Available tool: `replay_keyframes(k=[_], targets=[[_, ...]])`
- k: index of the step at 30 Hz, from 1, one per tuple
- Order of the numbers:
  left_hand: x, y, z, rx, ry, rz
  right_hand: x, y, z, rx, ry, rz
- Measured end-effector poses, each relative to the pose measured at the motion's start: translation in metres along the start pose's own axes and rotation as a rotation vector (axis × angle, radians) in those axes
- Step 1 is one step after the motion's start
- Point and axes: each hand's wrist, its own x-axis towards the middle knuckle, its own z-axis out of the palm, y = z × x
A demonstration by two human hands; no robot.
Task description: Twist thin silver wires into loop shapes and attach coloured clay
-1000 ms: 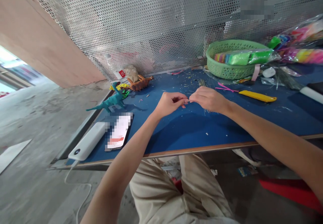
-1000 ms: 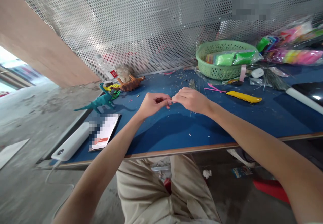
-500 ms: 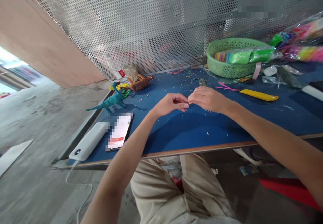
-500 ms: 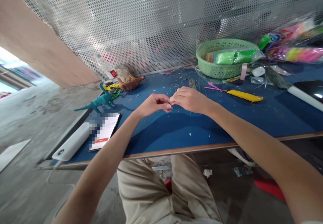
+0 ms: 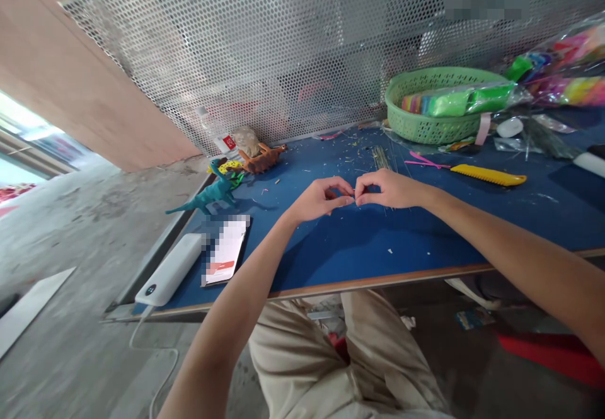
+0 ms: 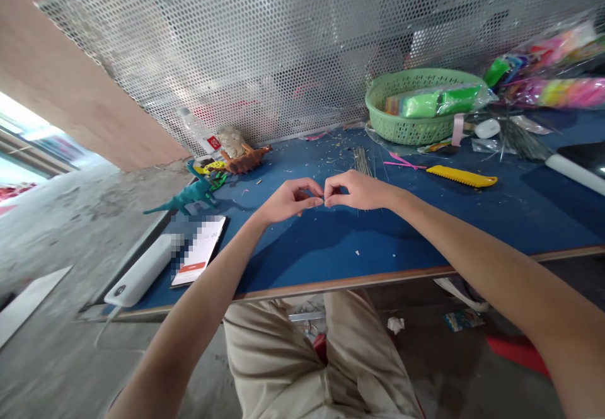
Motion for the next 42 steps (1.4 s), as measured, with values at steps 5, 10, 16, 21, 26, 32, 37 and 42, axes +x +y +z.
replay_keyframes(k=[5, 10, 16, 21, 26, 32, 37, 42], targets=[[0.000, -0.001, 0.001, 0.248, -0.034, 0.094, 0.003, 0.009, 0.002, -0.137, -0.027, -0.019], [0.002, -0.003, -0.002, 0.513, -0.049, 0.202, 0.004, 0.017, 0.011, -0.189, -0.050, -0.072], [0.002, -0.008, -0.005, 0.573, 0.096, 0.454, 0.002, 0.013, 0.008, -0.217, 0.121, -0.153], [-0.001, 0.001, -0.003, 0.539, 0.143, 0.517, -0.001, 0.004, -0.002, -0.168, 0.152, -0.194], [-0.003, 0.003, -0.001, 0.512, 0.128, 0.464, -0.001, 0.006, -0.001, -0.215, 0.059, -0.206], [-0.005, 0.002, -0.004, 0.503, 0.081, 0.369, -0.001, 0.007, 0.005, -0.287, 0.037, -0.232], [-0.005, 0.000, -0.003, 0.426, 0.106, 0.341, -0.001, 0.009, 0.006, -0.334, 0.092, -0.236], [-0.002, -0.003, -0.001, 0.396, 0.050, 0.296, 0.000, 0.018, 0.009, -0.477, 0.099, -0.257]])
